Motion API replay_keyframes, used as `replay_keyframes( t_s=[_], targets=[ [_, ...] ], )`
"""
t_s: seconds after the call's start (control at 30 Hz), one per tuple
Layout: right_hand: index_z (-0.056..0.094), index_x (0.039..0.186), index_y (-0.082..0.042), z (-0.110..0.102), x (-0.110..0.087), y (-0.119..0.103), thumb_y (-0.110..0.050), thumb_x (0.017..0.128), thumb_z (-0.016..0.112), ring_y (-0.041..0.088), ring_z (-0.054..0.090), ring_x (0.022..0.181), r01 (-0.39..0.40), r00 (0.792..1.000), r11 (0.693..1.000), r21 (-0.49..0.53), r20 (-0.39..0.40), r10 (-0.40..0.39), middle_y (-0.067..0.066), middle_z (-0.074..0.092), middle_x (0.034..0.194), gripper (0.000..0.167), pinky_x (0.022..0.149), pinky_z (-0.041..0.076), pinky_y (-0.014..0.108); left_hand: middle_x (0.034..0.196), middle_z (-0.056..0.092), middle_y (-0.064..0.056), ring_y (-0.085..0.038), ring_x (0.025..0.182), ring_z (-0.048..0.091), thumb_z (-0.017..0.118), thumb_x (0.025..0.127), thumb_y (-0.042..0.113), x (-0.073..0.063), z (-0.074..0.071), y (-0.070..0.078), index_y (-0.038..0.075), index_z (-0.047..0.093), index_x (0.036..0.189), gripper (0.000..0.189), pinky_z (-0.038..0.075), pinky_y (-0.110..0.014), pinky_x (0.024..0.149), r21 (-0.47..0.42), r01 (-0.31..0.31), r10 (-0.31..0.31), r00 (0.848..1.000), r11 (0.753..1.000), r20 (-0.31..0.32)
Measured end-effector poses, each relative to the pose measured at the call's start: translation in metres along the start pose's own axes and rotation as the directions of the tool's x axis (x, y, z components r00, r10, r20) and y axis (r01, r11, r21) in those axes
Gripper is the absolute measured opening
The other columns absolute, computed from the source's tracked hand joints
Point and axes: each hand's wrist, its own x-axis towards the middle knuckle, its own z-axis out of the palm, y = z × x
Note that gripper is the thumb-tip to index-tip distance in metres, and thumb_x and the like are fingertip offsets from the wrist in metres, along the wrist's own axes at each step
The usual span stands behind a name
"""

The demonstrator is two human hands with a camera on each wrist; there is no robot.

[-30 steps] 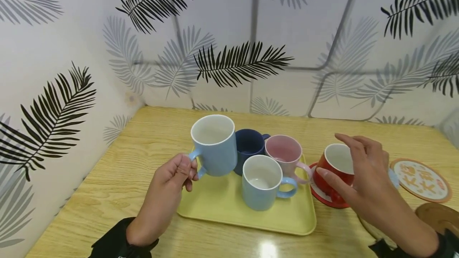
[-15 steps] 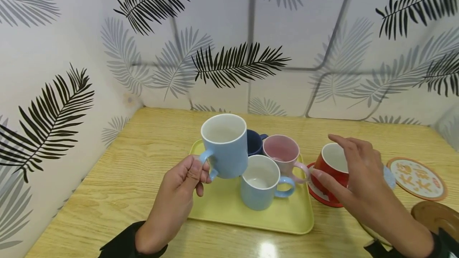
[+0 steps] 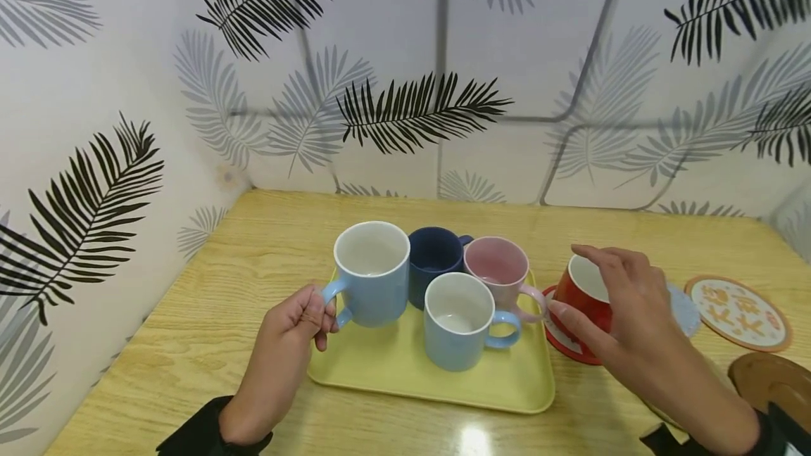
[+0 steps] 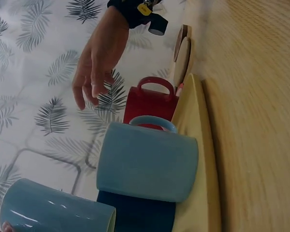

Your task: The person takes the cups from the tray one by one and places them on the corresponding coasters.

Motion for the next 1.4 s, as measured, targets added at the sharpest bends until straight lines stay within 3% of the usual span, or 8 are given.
replay_keyframes(
  t_s=[0.33, 0.57, 0.93, 1.07, 1.13, 1.23, 1.3, 1.4],
  targets=[
    [0.057, 0.133, -0.005, 0.018, 0.001, -0.008, -0.010, 0.077, 0.086, 0.044, 0.043, 0.117, 0.162, 0.986, 0.987, 0.016, -0.035, -0.161, 0.022, 0.052, 0.123, 0.063, 0.081, 0.042, 0.057, 0.076, 0.051, -0.004, -0.020, 0.071, 0.048, 0.043, 0.107, 0.005, 0.005, 0.001, -0.028, -0.006, 0.054, 0.086, 0.026, 0.042, -0.024, 0.063, -0.044, 0.126, -0.125, 0.992, 0.991, 0.009],
    [0.054, 0.136, -0.008, 0.022, 0.009, -0.013, -0.014, 0.080, 0.085, 0.036, 0.047, 0.115, 0.192, 0.981, 0.981, 0.015, 0.005, -0.193, 0.017, 0.053, 0.124, 0.064, 0.084, 0.046, 0.057, 0.077, 0.050, -0.003, -0.019, 0.071, 0.048, 0.043, 0.108, 0.015, 0.008, 0.005, -0.042, -0.001, 0.054, 0.082, 0.032, 0.041, -0.024, 0.063, -0.040, 0.169, -0.168, 0.985, 0.985, 0.036],
    [0.045, 0.146, -0.006, 0.014, 0.065, -0.039, -0.024, 0.093, 0.076, 0.041, 0.044, 0.122, 0.184, 0.943, 0.983, 0.024, 0.279, -0.183, 0.022, 0.047, 0.135, 0.064, 0.092, 0.044, 0.062, 0.081, 0.057, -0.006, -0.018, 0.078, 0.054, 0.044, 0.107, 0.020, 0.006, 0.006, -0.048, -0.005, 0.058, 0.083, 0.038, 0.050, -0.026, 0.067, 0.006, 0.165, -0.164, 0.974, 0.986, 0.159],
    [0.042, 0.149, -0.006, 0.020, 0.080, -0.047, -0.032, 0.096, 0.071, 0.042, 0.042, 0.126, 0.160, 0.931, 0.987, 0.026, 0.328, -0.159, 0.023, 0.045, 0.138, 0.066, 0.097, 0.041, 0.067, 0.086, 0.061, -0.005, -0.017, 0.081, 0.056, 0.048, 0.105, 0.019, 0.007, 0.002, -0.043, -0.001, 0.065, 0.091, 0.029, 0.051, -0.027, 0.068, 0.141, 0.104, -0.124, 0.982, 0.985, 0.140],
    [0.040, 0.151, -0.007, 0.020, 0.083, -0.048, -0.035, 0.096, 0.070, 0.044, 0.040, 0.128, 0.142, 0.933, 0.990, 0.022, 0.331, -0.141, 0.023, 0.043, 0.141, 0.069, 0.098, 0.038, 0.070, 0.093, 0.062, -0.004, -0.017, 0.086, 0.057, 0.052, 0.104, 0.019, 0.011, -0.001, -0.035, 0.002, 0.066, 0.100, 0.021, 0.049, -0.029, 0.072, 0.255, 0.037, -0.065, 0.992, 0.966, 0.104],
    [0.035, 0.154, -0.008, 0.016, 0.085, -0.047, -0.040, 0.095, 0.070, 0.045, 0.036, 0.132, 0.109, 0.939, 0.994, 0.013, 0.327, -0.107, 0.023, 0.040, 0.145, 0.076, 0.100, 0.037, 0.072, 0.110, 0.061, -0.007, -0.022, 0.099, 0.056, 0.059, 0.102, 0.020, 0.020, -0.004, -0.017, 0.006, 0.062, 0.121, 0.024, 0.047, -0.037, 0.084, 0.419, -0.101, 0.070, 0.994, 0.902, 0.088],
    [0.032, 0.156, -0.009, 0.013, 0.085, -0.044, -0.042, 0.095, 0.071, 0.047, 0.035, 0.134, 0.098, 0.943, 0.995, 0.001, 0.319, -0.093, 0.023, 0.038, 0.148, 0.079, 0.099, 0.036, 0.074, 0.123, 0.057, -0.012, -0.027, 0.112, 0.053, 0.063, 0.100, 0.023, 0.027, -0.001, -0.002, 0.005, 0.056, 0.134, 0.039, 0.046, -0.045, 0.093, 0.486, -0.197, 0.149, 0.979, 0.852, 0.137],
    [0.029, 0.158, -0.009, 0.012, 0.082, -0.039, -0.043, 0.093, 0.072, 0.049, 0.033, 0.135, 0.094, 0.947, 0.995, -0.017, 0.311, -0.084, 0.024, 0.036, 0.151, 0.085, 0.099, 0.034, 0.076, 0.135, 0.050, -0.017, -0.034, 0.124, 0.046, 0.067, 0.098, 0.031, 0.041, 0.010, 0.022, 0.004, 0.047, 0.146, 0.059, 0.043, -0.051, 0.101, 0.563, -0.298, 0.188, 0.951, 0.771, 0.246]
  ],
)
